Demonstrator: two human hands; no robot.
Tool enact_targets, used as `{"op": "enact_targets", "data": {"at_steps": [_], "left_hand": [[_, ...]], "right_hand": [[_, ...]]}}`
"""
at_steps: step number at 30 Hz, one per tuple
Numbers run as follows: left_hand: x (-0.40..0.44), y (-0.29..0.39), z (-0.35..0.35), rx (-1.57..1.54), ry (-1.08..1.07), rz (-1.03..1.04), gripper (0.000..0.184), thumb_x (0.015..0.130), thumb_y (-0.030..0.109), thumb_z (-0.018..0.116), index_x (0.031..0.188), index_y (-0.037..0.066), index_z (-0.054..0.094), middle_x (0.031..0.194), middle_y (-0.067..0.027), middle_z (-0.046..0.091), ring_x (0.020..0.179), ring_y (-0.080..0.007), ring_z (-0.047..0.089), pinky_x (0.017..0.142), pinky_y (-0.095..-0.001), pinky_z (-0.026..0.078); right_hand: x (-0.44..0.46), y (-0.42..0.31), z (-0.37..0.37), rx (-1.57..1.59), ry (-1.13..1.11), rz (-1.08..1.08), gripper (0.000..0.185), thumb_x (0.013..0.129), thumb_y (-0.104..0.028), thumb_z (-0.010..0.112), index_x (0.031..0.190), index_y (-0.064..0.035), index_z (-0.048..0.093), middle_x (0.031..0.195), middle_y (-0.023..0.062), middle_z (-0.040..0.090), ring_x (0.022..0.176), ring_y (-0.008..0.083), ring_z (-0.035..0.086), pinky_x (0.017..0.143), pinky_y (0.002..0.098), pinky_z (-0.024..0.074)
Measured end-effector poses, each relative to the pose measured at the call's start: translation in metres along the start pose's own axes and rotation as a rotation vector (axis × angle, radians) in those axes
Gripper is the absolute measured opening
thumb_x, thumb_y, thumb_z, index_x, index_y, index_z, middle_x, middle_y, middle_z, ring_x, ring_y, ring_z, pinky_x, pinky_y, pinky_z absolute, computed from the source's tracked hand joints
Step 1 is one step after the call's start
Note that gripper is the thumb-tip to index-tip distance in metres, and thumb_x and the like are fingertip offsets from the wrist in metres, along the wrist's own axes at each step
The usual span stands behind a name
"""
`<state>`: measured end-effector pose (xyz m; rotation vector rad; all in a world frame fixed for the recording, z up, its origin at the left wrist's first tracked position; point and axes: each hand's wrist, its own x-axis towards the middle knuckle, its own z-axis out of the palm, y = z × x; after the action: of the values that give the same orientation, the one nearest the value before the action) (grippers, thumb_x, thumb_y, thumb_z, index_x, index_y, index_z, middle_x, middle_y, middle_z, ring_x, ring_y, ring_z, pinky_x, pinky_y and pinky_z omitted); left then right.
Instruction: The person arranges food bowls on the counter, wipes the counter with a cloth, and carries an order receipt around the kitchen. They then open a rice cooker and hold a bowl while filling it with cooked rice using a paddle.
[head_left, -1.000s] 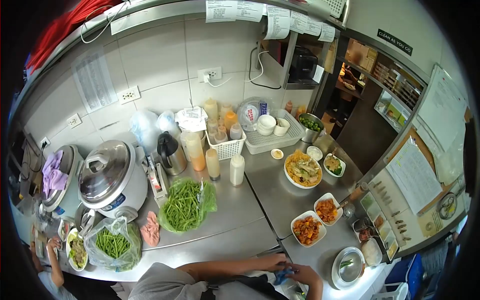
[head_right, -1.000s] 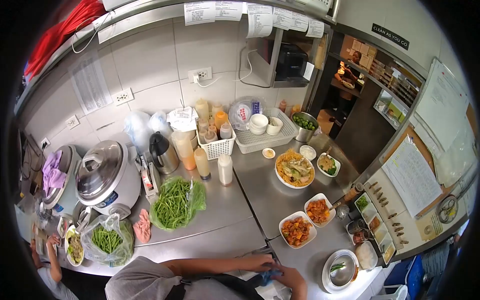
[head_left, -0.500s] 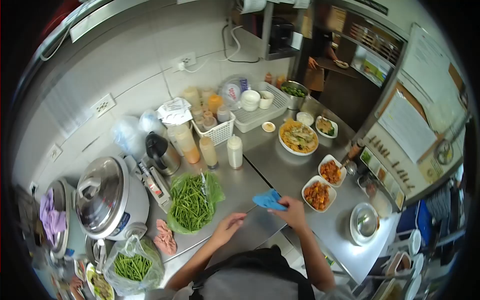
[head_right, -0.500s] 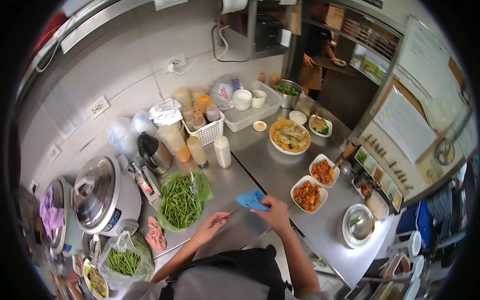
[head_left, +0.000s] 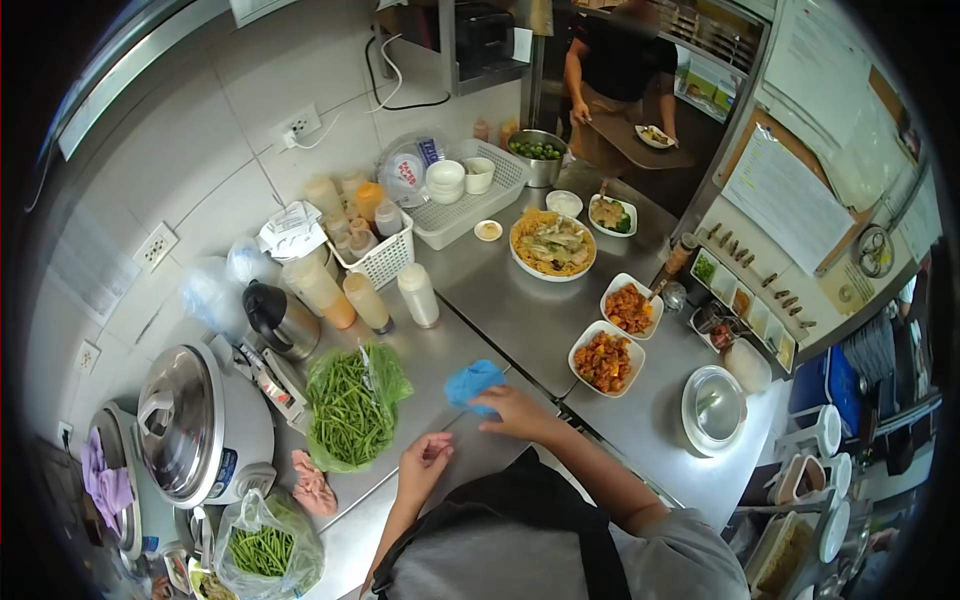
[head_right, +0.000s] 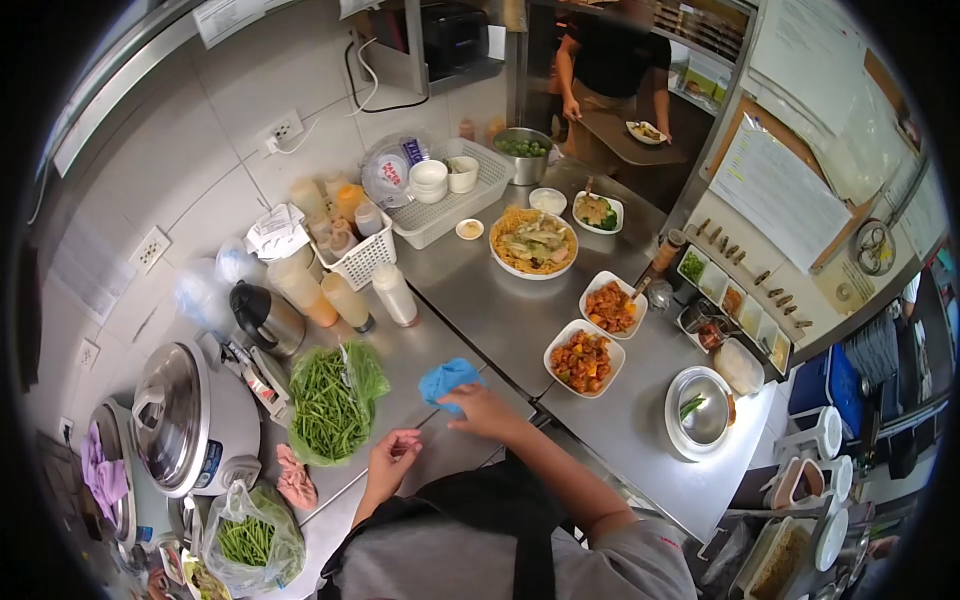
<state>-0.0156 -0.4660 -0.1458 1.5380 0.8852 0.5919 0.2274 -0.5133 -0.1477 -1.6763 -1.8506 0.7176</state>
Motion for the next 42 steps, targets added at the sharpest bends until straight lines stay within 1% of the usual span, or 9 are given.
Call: {"op": "enact_targets", "data": {"at_steps": [5, 9, 15, 17, 22, 26, 32, 37, 42], "left_hand": [[0.027, 0.008, 0.034, 0.126, -0.041, 0.128, 0.024, 0.082, 0.008, 0.066, 0.105, 0.006, 0.065, 0.090, -0.0074, 0.068, 0.081, -0.0162, 0.064, 0.074, -0.0290, 0.051], [0.039, 0.013, 0.060, 0.201, -0.134, 0.098, 0.022, 0.082, 0.003, 0.066, 0.105, 0.005, 0.065, 0.090, -0.0045, 0.066, 0.082, -0.0115, 0.062, 0.075, -0.0276, 0.051], [0.054, 0.006, 0.070, 0.246, -0.108, 0.129, 0.020, 0.083, 0.005, 0.065, 0.103, 0.007, 0.066, 0.089, -0.0054, 0.067, 0.080, -0.0135, 0.063, 0.073, -0.0277, 0.051], [0.056, -0.004, 0.070, 0.233, -0.053, 0.135, 0.020, 0.083, 0.010, 0.065, 0.103, 0.009, 0.066, 0.087, -0.0080, 0.068, 0.077, -0.0176, 0.066, 0.069, -0.0278, 0.050], [0.053, -0.044, 0.068, 0.276, -0.014, 0.155, 0.015, 0.084, 0.009, 0.064, 0.098, 0.010, 0.068, 0.082, -0.0065, 0.066, 0.067, -0.0145, 0.062, 0.061, -0.0277, 0.048], [0.045, -0.064, 0.072, 0.351, 0.049, 0.202, 0.015, 0.082, 0.008, 0.064, 0.096, 0.012, 0.068, 0.077, -0.0056, 0.063, 0.061, -0.0154, 0.059, 0.057, -0.0294, 0.046], [0.054, -0.062, 0.076, 0.525, 0.172, 0.385, 0.018, 0.079, 0.007, 0.064, 0.096, 0.014, 0.066, 0.081, -0.0063, 0.060, 0.064, -0.0227, 0.060, 0.058, -0.0328, 0.049], [0.055, -0.063, 0.074, 0.522, 0.121, 0.316, 0.016, 0.078, 0.009, 0.065, 0.093, 0.014, 0.066, 0.084, -0.0068, 0.060, 0.066, -0.0241, 0.061, 0.059, -0.0349, 0.050], [0.056, -0.059, 0.076, 0.535, 0.138, 0.306, 0.014, 0.078, 0.009, 0.065, 0.091, 0.015, 0.067, 0.083, -0.0065, 0.059, 0.066, -0.0237, 0.061, 0.059, -0.0345, 0.050]], "right_hand": [[-0.017, 0.020, -0.001, -0.064, 0.185, 0.005, 0.042, 0.076, -0.017, 0.069, 0.117, -0.0156, 0.061, 0.120, 0.0115, 0.057, 0.112, 0.0321, 0.050, 0.098, 0.0410, 0.0405], [-0.009, 0.047, 0.016, -0.149, 0.344, -0.050, 0.036, 0.076, -0.010, 0.066, 0.112, -0.0146, 0.064, 0.116, 0.0113, 0.059, 0.109, 0.0312, 0.052, 0.095, 0.0399, 0.0433], [0.004, 0.077, 0.035, 0.079, 0.300, -0.005, 0.031, 0.073, 0.002, 0.062, 0.101, -0.0123, 0.064, 0.110, 0.0112, 0.057, 0.099, 0.0334, 0.058, 0.085, 0.0421, 0.0489], [0.002, 0.073, 0.036, 0.117, 0.296, 0.036, 0.028, 0.072, 0.002, 0.060, 0.097, -0.0110, 0.063, 0.104, 0.0125, 0.058, 0.097, 0.0340, 0.059, 0.083, 0.0415, 0.0488], [-0.002, 0.065, 0.035, 0.242, 0.266, 0.064, 0.024, 0.074, 0.002, 0.059, 0.094, -0.0099, 0.063, 0.099, 0.0120, 0.059, 0.093, 0.0337, 0.059, 0.079, 0.0401, 0.0483], [-0.007, 0.069, 0.047, 0.159, 0.367, -0.017, 0.027, 0.075, 0.001, 0.061, 0.099, -0.0112, 0.062, 0.099, 0.0127, 0.056, 0.094, 0.0326, 0.058, 0.079, 0.0383, 0.0482], [-0.008, 0.054, 0.038, 0.058, 0.464, -0.083, 0.031, 0.076, -0.004, 0.066, 0.105, -0.0109, 0.060, 0.107, 0.0132, 0.050, 0.100, 0.0320, 0.052, 0.085, 0.0389, 0.0463], [-0.006, 0.061, 0.039, 0.072, 0.408, -0.066, 0.030, 0.074, -0.007, 0.068, 0.103, -0.0106, 0.059, 0.108, 0.0136, 0.050, 0.104, 0.0321, 0.051, 0.089, 0.0388, 0.0440], [-0.008, 0.069, 0.044, 0.181, 0.479, -0.021, 0.028, 0.074, -0.005, 0.066, 0.099, -0.0068, 0.053, 0.107, 0.0164, 0.050, 0.102, 0.0357, 0.051, 0.088, 0.0404, 0.0440]]}}
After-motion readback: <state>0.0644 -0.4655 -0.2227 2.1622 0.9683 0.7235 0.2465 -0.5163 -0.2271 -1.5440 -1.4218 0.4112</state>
